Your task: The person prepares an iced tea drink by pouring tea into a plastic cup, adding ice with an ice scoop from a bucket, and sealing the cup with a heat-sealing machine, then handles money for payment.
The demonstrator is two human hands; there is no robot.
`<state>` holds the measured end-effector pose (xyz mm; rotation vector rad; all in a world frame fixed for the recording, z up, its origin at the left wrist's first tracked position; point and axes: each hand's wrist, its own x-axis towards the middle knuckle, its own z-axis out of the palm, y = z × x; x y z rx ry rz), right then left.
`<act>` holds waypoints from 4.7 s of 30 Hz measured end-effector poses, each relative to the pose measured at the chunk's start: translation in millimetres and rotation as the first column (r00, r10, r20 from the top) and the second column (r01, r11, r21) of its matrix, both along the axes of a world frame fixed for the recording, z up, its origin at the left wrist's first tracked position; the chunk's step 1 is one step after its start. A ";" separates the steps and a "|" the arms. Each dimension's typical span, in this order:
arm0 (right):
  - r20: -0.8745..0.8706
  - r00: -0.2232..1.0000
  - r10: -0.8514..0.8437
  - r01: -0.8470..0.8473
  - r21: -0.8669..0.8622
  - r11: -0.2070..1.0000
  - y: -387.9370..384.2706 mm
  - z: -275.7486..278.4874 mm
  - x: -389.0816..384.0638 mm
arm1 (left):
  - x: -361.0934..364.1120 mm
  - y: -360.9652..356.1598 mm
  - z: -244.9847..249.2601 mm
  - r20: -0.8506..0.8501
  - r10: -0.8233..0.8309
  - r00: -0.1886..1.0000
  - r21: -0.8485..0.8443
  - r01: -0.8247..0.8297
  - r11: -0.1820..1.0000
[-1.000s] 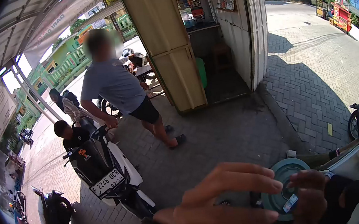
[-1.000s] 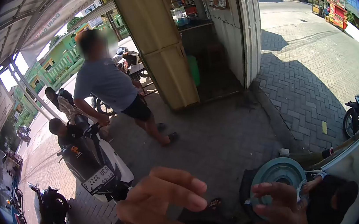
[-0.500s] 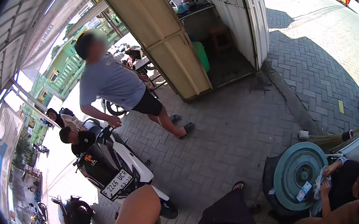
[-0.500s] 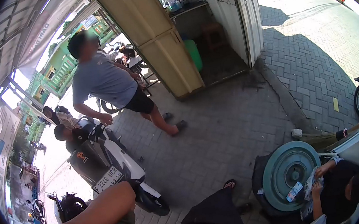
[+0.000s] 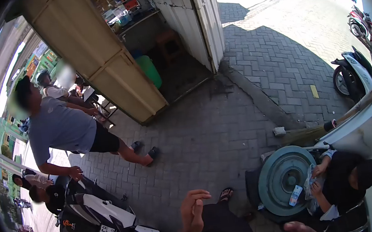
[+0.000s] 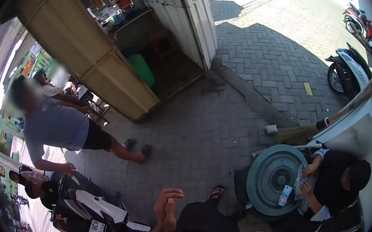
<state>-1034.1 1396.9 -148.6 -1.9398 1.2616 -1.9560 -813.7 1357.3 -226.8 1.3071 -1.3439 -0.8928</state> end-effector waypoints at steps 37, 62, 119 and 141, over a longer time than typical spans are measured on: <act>-0.083 0.773 -0.629 -0.075 0.972 -0.221 243.7 -442.2 -12.4 | 52.3 114.7 -206.9 -0.006 -0.322 0.947 0.788 0.202 0.581; -0.102 0.712 -0.695 -0.137 0.950 -0.280 240.4 -440.1 -2.1 | 101.6 42.7 -224.2 0.163 -0.604 0.780 0.661 0.368 0.654; -0.191 0.624 -0.757 0.218 0.974 -0.066 96.1 -431.0 -47.7 | -39.3 2.7 -237.7 0.337 -0.552 0.763 0.667 0.220 0.712; -0.585 0.471 -0.660 0.707 0.698 -0.115 26.5 -543.0 -190.6 | -251.1 -27.0 -425.0 0.705 -0.705 -0.078 0.419 0.848 0.325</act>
